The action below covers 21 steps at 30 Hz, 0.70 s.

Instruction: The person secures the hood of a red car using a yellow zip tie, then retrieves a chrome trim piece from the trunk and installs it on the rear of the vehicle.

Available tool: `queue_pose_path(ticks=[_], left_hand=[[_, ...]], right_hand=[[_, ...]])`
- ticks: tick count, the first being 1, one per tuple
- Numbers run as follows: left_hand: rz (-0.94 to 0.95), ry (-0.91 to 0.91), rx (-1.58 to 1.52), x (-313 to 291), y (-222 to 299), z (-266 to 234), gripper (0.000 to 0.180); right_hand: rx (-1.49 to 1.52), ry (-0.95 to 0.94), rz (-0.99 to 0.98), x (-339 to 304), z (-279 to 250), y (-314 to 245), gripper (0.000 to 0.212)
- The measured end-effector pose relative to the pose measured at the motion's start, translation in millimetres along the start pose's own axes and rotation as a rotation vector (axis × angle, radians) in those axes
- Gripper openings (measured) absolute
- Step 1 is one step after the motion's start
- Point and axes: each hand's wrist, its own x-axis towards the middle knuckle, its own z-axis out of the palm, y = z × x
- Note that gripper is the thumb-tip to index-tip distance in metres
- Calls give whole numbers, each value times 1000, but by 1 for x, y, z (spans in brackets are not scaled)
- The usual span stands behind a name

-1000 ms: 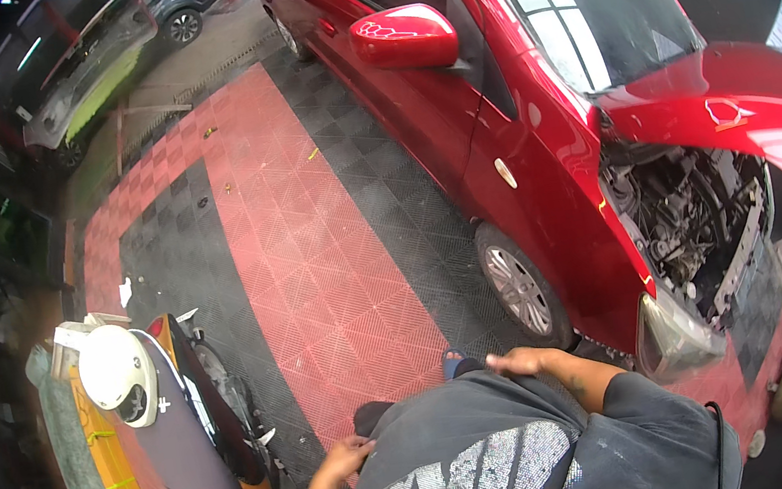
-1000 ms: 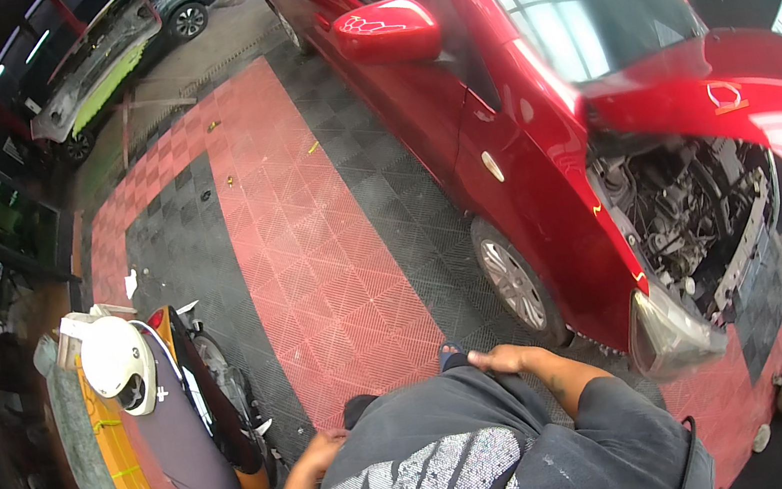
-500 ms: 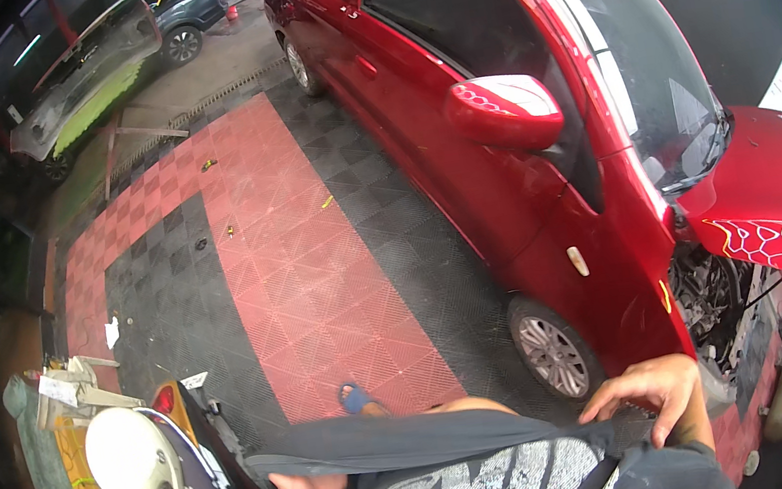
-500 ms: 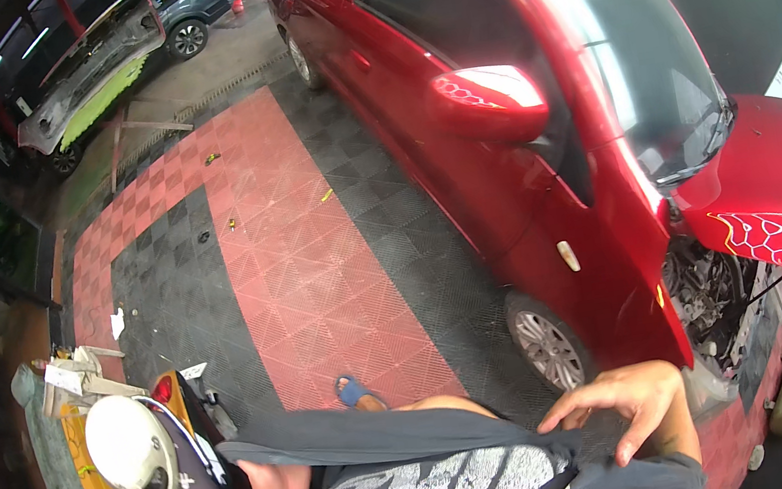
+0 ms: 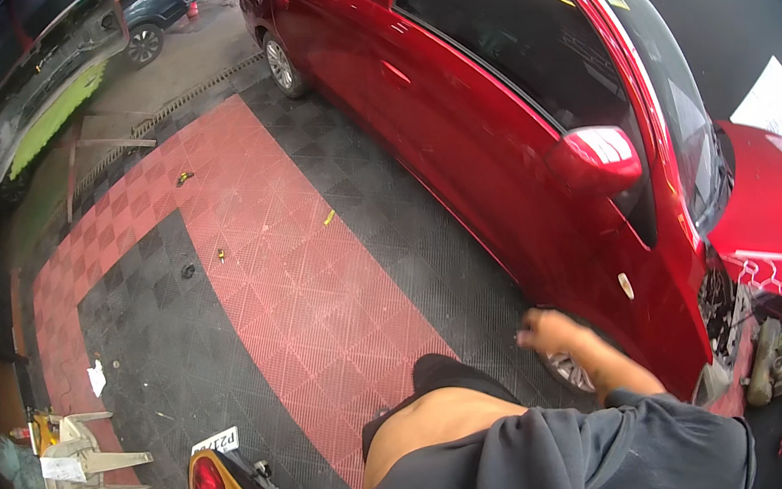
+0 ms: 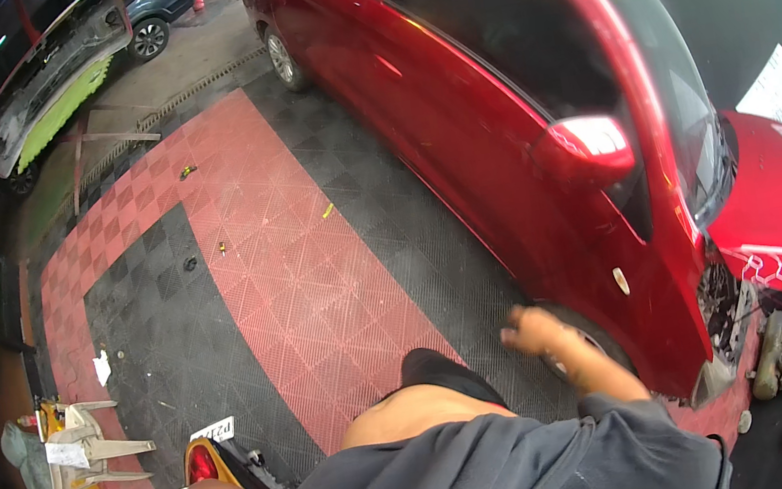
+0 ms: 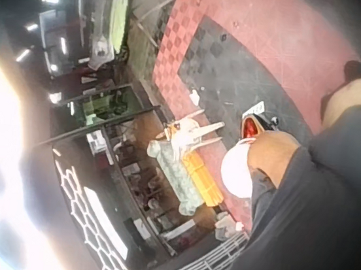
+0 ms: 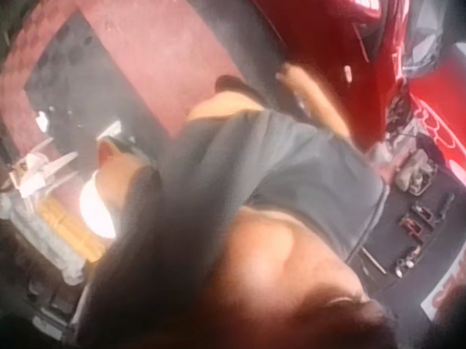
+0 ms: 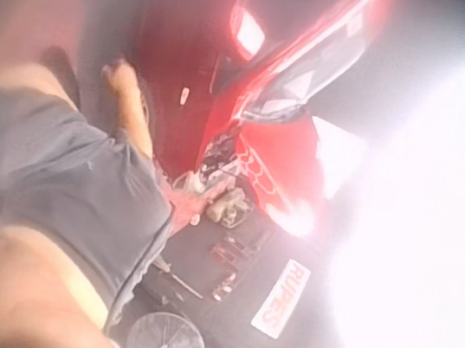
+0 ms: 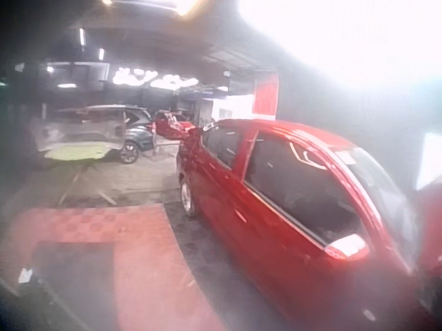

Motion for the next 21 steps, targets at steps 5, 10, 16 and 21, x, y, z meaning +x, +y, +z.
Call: queue_pose_path(ticks=[5, 10, 16, 21], left_hand=[[81, -43, -107, 2, -12, -129, 31], [82, -59, -200, 23, -20, -268, 33], [12, 41, -186, 36, 9, -476, 36], [-27, 19, -233, 37, 4, -678, 39]], right_hand=[[299, -629, 231, 91, 154, 22, 57], [352, -702, 379, 218, 170, -50, 56], [487, -487, 243, 506, 52, -189, 55], [81, -60, -263, 740, -43, -364, 57]])
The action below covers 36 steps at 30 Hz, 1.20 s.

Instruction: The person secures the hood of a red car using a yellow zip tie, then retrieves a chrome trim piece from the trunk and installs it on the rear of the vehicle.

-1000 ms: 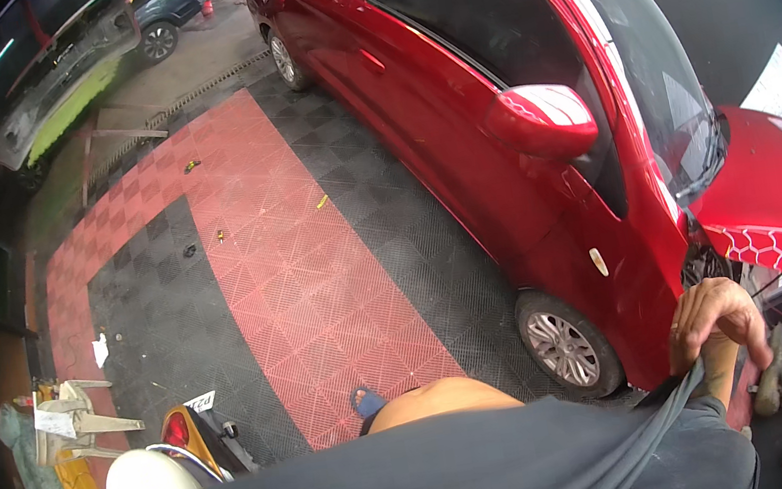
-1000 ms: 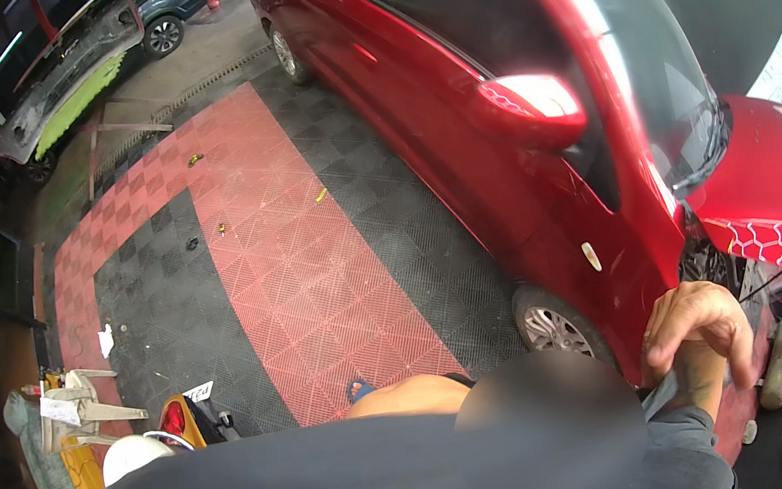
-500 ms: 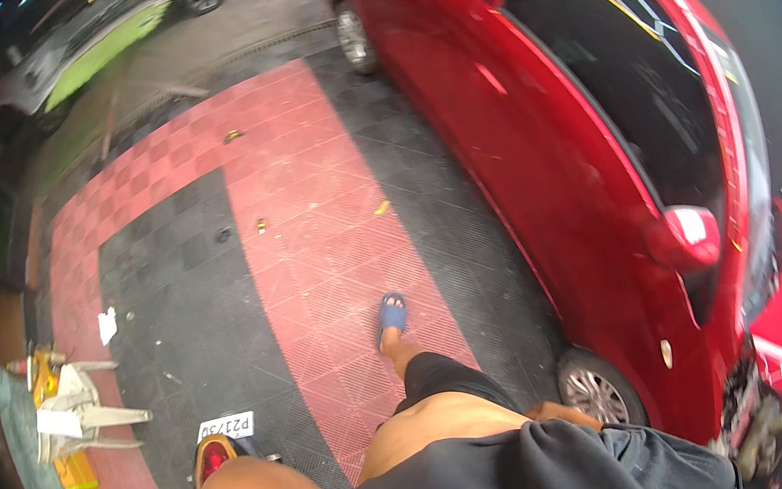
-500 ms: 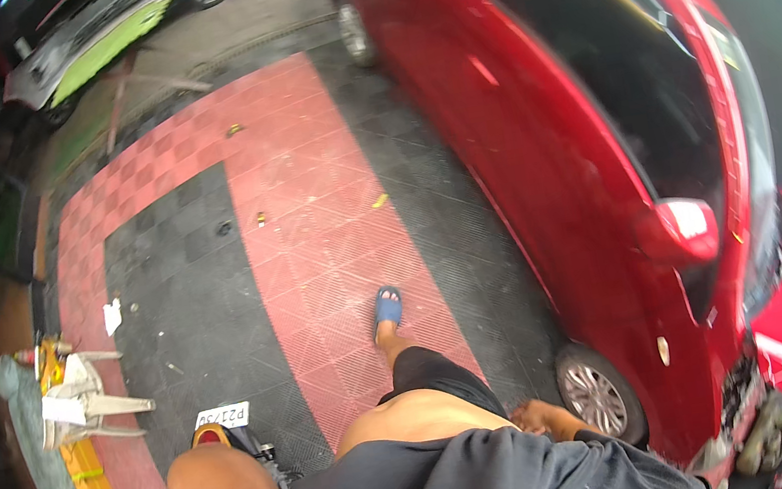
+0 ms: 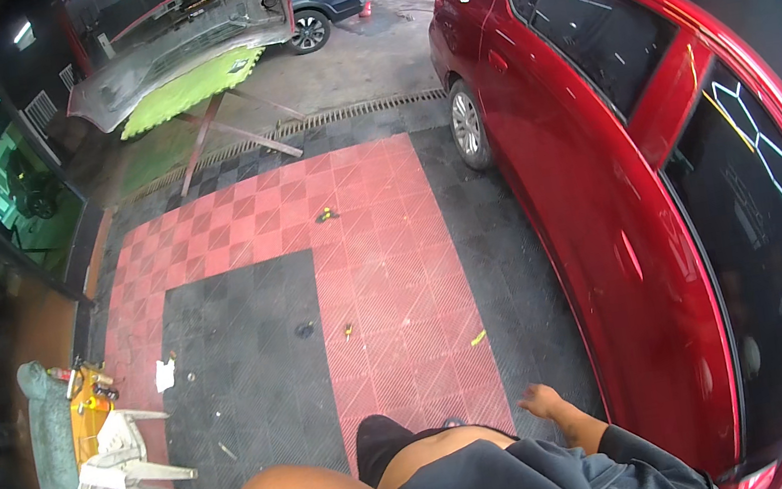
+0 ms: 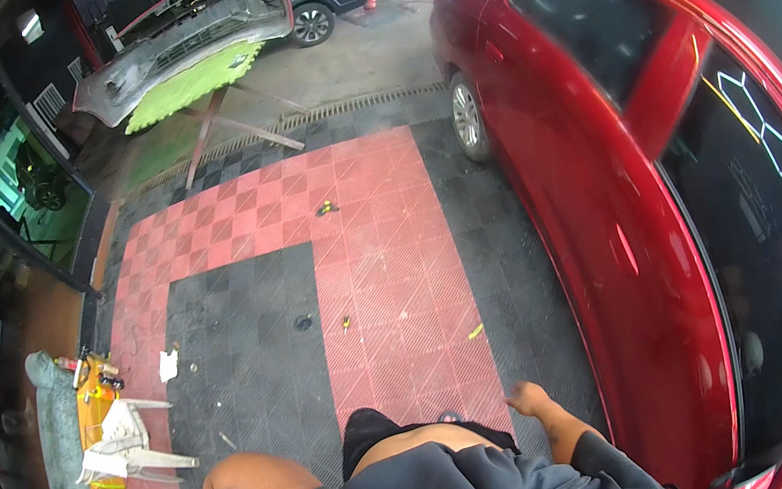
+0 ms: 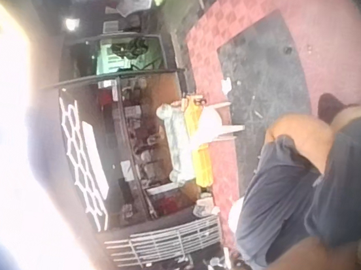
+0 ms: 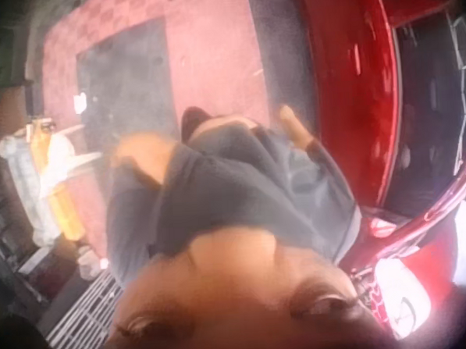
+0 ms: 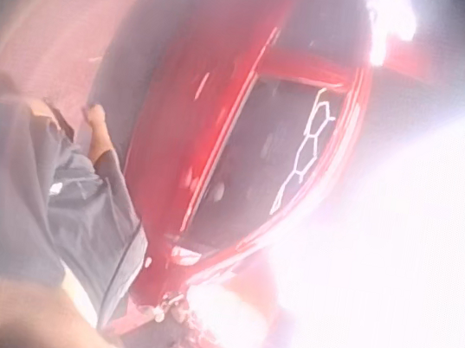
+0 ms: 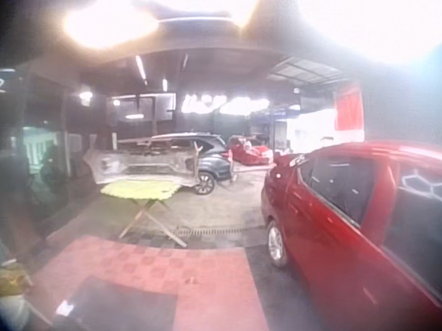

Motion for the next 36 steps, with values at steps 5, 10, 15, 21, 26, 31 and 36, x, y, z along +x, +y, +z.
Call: queue_pose_path(ticks=[5, 10, 15, 21, 26, 31, 36], left_hand=[[7, 5, -39, -11, 35, -189, 42], [-46, -47, -121, -37, 84, -399, 44], [-550, 448, -362, -82, 111, -653, 48], [-884, 971, -489, -193, -11, -890, 56], [-533, 773, -413, -125, 13, -1100, 59], [-663, 1223, -71, -101, 34, -1344, 43], [-1210, 1495, 618, -224, -25, -1523, 30]], right_hand=[[-11, 29, -214, 185, -175, -255, 54], [76, 77, -210, 335, -247, -353, 53], [93, 53, -65, 422, -291, -380, 50], [793, -52, 257, 541, -349, -420, 54], [791, -231, -152, 678, -492, -520, 42], [721, -68, 57, 950, -613, -515, 32], [-148, 281, -119, 1203, -762, -575, 45]])
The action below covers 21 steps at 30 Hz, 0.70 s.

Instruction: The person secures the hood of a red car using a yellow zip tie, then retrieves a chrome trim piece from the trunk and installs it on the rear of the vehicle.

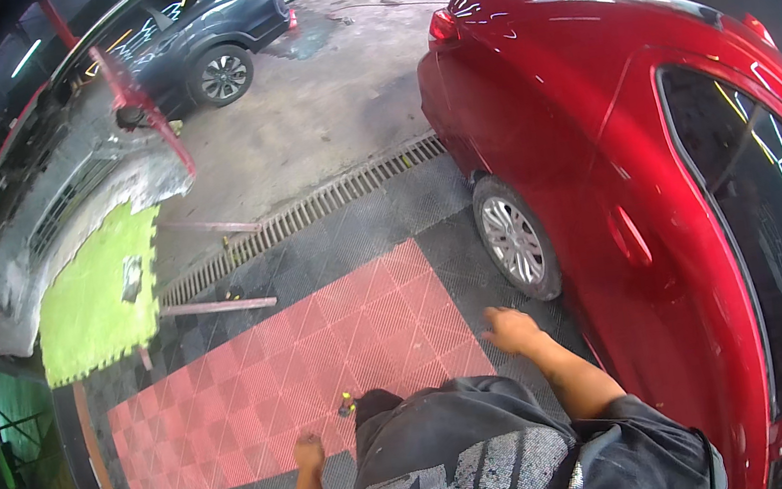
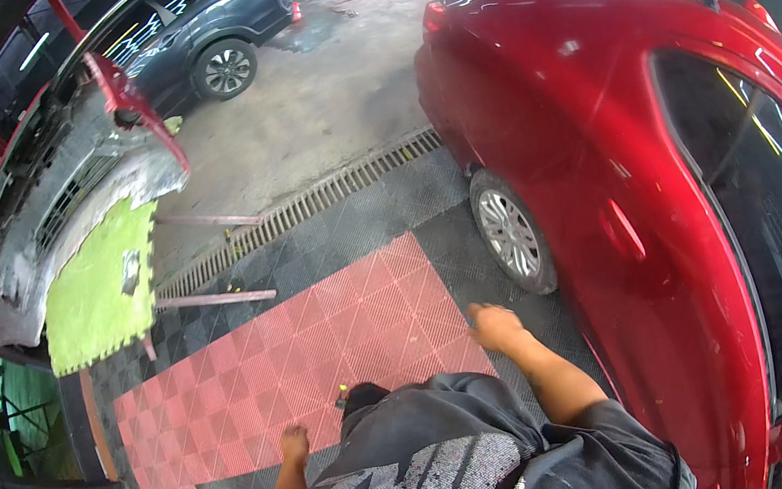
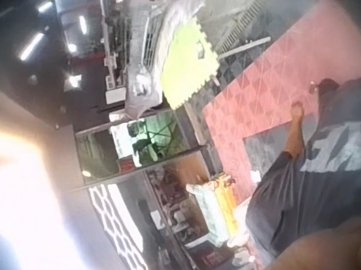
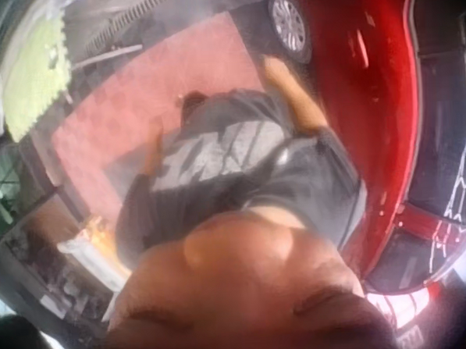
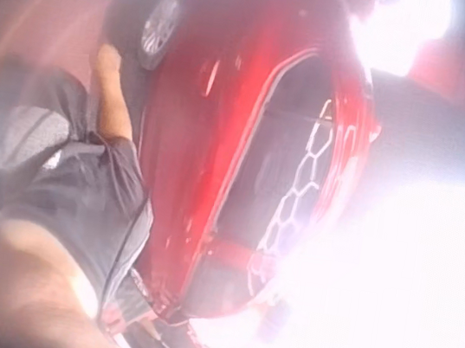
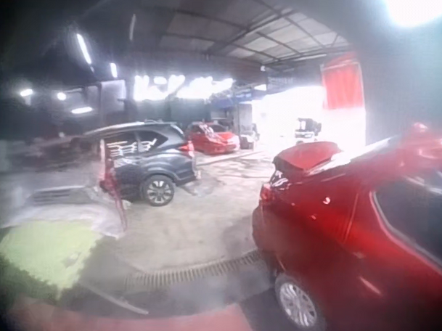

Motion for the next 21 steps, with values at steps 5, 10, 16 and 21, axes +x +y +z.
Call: queue_pose_path(ticks=[5, 10, 16, 21], left_hand=[[-314, -379, 64, 95, 57, 20, 31], [-201, -576, 240, 252, 179, 17, 33], [647, -528, 907, 593, 387, -61, 34], [412, 15, 225, 799, 764, -137, 35]], right_hand=[[298, -181, -311, 227, -80, -68, 47], [212, -142, -185, 390, -95, -76, 51], [256, -197, 143, 501, -87, -15, 51], [469, -76, 586, 592, -51, 33, 49]])
